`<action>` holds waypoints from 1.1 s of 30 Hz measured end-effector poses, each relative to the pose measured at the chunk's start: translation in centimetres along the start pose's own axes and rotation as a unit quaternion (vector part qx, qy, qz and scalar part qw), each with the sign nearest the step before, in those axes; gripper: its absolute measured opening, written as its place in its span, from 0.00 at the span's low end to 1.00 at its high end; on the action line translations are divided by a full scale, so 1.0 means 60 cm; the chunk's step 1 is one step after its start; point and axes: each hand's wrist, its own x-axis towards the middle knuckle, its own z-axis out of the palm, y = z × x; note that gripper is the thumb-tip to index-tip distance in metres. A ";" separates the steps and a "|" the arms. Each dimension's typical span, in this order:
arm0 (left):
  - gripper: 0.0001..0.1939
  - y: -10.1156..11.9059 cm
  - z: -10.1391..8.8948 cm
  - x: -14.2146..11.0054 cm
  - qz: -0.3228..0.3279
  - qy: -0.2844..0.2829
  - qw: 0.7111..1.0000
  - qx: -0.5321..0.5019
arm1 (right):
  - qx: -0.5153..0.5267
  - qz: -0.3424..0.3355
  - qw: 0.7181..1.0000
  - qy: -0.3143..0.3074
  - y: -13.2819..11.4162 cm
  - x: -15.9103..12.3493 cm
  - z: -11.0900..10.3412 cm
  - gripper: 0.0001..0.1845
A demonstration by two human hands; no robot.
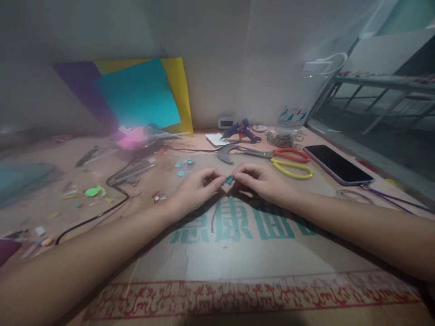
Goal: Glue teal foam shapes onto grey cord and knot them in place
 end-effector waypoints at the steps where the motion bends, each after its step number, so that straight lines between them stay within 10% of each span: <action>1: 0.15 -0.001 0.000 0.000 0.003 0.004 1.000 0.002 | -0.001 -0.006 1.000 0.010 0.000 0.000 0.000 0.15; 19: 0.10 -0.002 0.001 0.000 0.025 0.019 0.999 0.035 | -0.042 0.011 0.998 0.046 -0.004 -0.001 -0.001 0.15; 27: 0.16 0.013 -0.075 0.010 0.153 -0.331 0.923 0.122 | -0.129 -0.006 0.985 0.111 0.024 0.021 -0.020 0.14; 33: 0.06 0.023 -0.060 0.004 0.137 -0.311 0.931 0.129 | -0.139 -0.008 0.985 0.104 0.022 0.021 -0.017 0.14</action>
